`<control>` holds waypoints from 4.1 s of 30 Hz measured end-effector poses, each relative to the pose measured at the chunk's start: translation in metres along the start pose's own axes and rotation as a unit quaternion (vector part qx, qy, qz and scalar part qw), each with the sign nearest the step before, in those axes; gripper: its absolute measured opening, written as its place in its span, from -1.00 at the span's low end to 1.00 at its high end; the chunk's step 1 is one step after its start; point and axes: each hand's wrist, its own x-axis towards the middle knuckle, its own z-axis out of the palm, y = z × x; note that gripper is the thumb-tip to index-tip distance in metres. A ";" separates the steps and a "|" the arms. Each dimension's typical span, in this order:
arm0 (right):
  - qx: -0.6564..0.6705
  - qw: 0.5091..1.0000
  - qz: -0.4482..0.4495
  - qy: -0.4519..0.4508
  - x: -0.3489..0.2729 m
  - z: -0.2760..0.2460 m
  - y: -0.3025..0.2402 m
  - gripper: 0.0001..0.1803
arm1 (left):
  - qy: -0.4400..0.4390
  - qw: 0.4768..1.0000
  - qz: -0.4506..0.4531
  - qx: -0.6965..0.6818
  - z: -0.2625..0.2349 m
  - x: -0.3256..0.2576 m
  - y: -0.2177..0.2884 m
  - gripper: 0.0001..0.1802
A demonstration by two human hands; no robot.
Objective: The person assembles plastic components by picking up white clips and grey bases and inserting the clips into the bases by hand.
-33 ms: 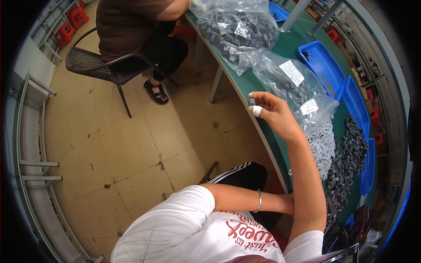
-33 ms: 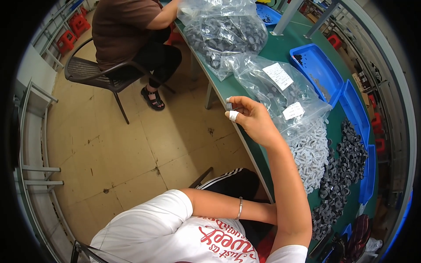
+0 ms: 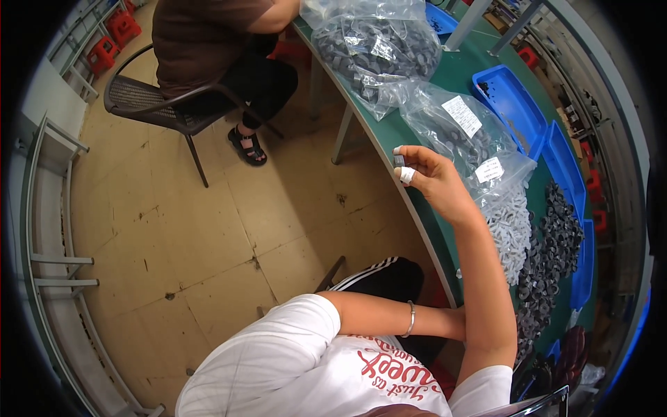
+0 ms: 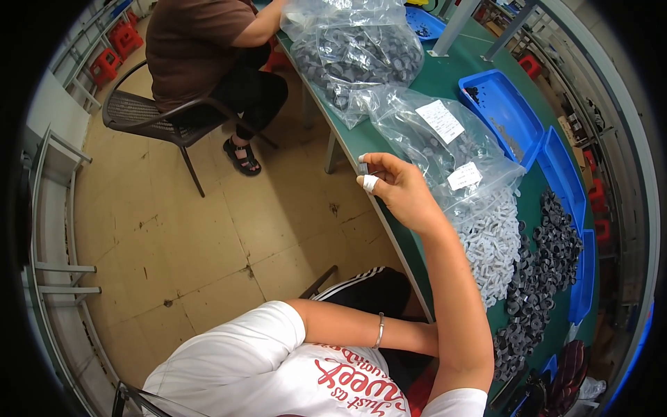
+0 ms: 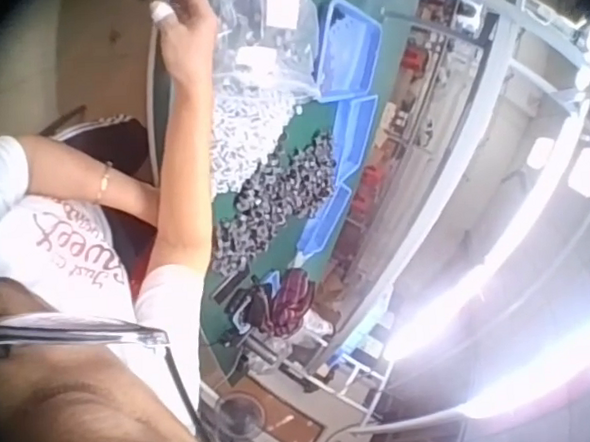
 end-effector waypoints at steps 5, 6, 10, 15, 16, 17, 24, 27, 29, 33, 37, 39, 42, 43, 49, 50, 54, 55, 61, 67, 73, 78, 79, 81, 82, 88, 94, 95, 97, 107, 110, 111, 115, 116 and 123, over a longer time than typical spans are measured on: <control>-0.005 1.000 -0.014 0.023 0.000 0.008 0.000 -0.64 | 0.001 0.998 0.044 -0.038 0.003 0.004 -0.010 -0.49; -0.005 1.000 -0.015 0.023 0.000 0.010 0.001 -0.64 | 0.011 0.996 0.044 -0.074 0.004 0.004 -0.013 -0.50; -0.067 0.989 -0.100 0.082 0.000 0.012 0.005 -0.66 | 0.045 0.990 0.131 0.034 0.009 0.008 -0.020 -0.78; -0.179 0.952 -0.200 0.150 -0.003 0.018 0.000 -0.66 | 0.046 0.990 0.131 0.017 0.009 0.010 -0.026 -0.83; -0.187 0.951 -0.198 0.148 -0.004 0.021 -0.003 -0.65 | 0.051 0.981 0.161 0.092 0.010 0.011 -0.028 -0.82; -0.195 0.950 -0.197 0.145 -0.005 0.023 -0.004 -0.65 | 0.052 0.981 0.161 0.092 0.011 0.010 -0.029 -0.82; -0.216 0.943 -0.194 0.160 -0.004 0.026 0.001 -0.66 | 0.071 0.980 0.137 0.126 0.025 0.008 -0.067 -0.77; -0.260 0.911 -0.245 0.206 0.011 0.012 0.021 -0.65 | 0.050 0.972 0.165 0.160 0.016 0.000 -0.041 -0.75; -0.320 0.884 -0.263 0.217 0.028 0.004 0.040 -0.58 | 0.000 0.978 0.079 0.194 -0.019 0.003 0.034 -0.63; -0.345 0.874 -0.243 0.239 0.045 0.026 0.047 -0.66 | 0.030 0.975 -0.012 0.222 -0.027 0.007 0.025 -0.60; -0.510 0.778 -0.175 0.323 0.025 0.043 0.037 -0.61 | 0.091 0.975 -0.123 0.159 -0.022 0.023 0.030 -0.60; -0.594 0.722 -0.181 0.305 -0.006 0.050 0.021 -0.57 | 0.080 0.970 -0.222 0.052 -0.022 0.031 0.050 -0.58; -0.614 0.685 -0.229 0.319 -0.056 0.064 -0.001 -0.62 | 0.076 0.944 -0.312 -0.080 -0.028 0.038 0.066 -0.60; -0.590 0.715 -0.245 0.285 -0.076 0.067 -0.009 -0.67 | 0.065 0.920 -0.329 -0.200 -0.032 0.035 0.060 -0.61; -0.497 0.778 -0.295 0.247 -0.158 0.067 -0.004 -0.75 | 0.064 0.798 -0.380 -0.464 -0.020 0.029 0.058 -0.65; -0.476 0.794 -0.292 0.240 -0.169 0.065 -0.003 -0.75 | 0.064 0.799 -0.382 -0.460 -0.016 0.029 0.057 -0.65; -0.417 0.818 -0.292 0.267 -0.211 0.054 0.010 -0.72 | 0.110 0.753 -0.404 -0.508 -0.012 0.023 0.051 -0.66; -0.393 0.831 -0.294 0.262 -0.222 0.051 0.015 -0.70 | 0.127 0.728 -0.407 -0.537 -0.010 0.023 0.049 -0.70; -0.305 0.868 -0.293 0.258 -0.270 0.048 0.034 -0.65 | 0.171 0.676 -0.422 -0.579 0.008 0.037 0.062 -0.73; -0.303 0.850 -0.297 0.313 -0.288 0.042 0.044 -0.70 | 0.173 0.658 -0.427 -0.596 0.018 0.042 0.059 -0.69; -0.303 0.839 -0.297 0.339 -0.307 0.033 0.052 -0.67 | 0.150 0.641 -0.473 -0.586 0.020 0.043 0.047 -0.64; -0.281 0.835 -0.298 0.367 -0.338 0.013 0.061 -0.68 | 0.163 0.892 -0.374 -0.196 0.026 0.039 0.063 -0.64; -0.273 0.818 -0.284 0.419 -0.346 0.007 0.066 -0.72 | 0.141 0.939 -0.314 -0.009 0.027 0.037 0.065 -0.64; -0.229 0.802 -0.228 0.503 -0.362 -0.008 0.080 -0.79 | 0.120 0.959 -0.246 0.075 0.020 0.028 0.059 -0.63; -0.193 0.800 -0.184 0.538 -0.370 -0.015 0.088 -0.83 | 0.093 0.967 -0.175 0.158 0.018 0.026 0.058 -0.61; -0.031 0.780 -0.055 0.622 -0.368 -0.045 0.107 -0.87 | 0.096 0.948 -0.148 0.264 0.018 0.016 0.061 -0.64; -0.144 0.855 -0.005 0.498 -0.343 -0.061 0.100 -0.81 | 0.097 0.946 -0.136 0.277 0.014 0.001 0.073 -0.62; -0.139 0.865 -0.003 0.483 -0.338 -0.063 0.101 -0.78 | 0.117 0.950 -0.154 0.247 0.013 -0.001 0.075 -0.61; -0.171 0.865 0.001 0.471 -0.330 -0.066 0.101 -0.76 | 0.133 0.951 -0.151 0.234 0.009 -0.004 0.076 -0.61; -0.294 0.825 0.030 0.482 -0.310 -0.071 0.119 -0.83 | 0.172 0.959 -0.201 0.100 -0.004 -0.007 0.076 -0.63; -0.177 0.850 0.059 0.492 -0.314 -0.072 0.117 -0.87 | 0.192 0.953 -0.230 0.049 -0.010 -0.007 0.075 -0.63; -0.103 0.861 0.081 0.492 -0.317 -0.073 0.116 -0.89 | 0.196 0.951 -0.238 0.030 -0.011 -0.005 0.074 -0.62; 0.040 0.878 0.027 0.476 -0.322 -0.078 0.123 -0.90 | 0.182 0.952 -0.244 0.021 -0.012 0.000 0.076 -0.62; 0.095 0.882 0.030 0.461 -0.323 -0.078 0.119 -0.89 | 0.176 0.952 -0.249 0.033 -0.012 0.002 0.078 -0.61; 0.198 0.886 -0.009 0.419 -0.329 -0.069 0.107 -0.87 | 0.154 0.953 -0.255 0.064 -0.015 0.003 0.077 -0.59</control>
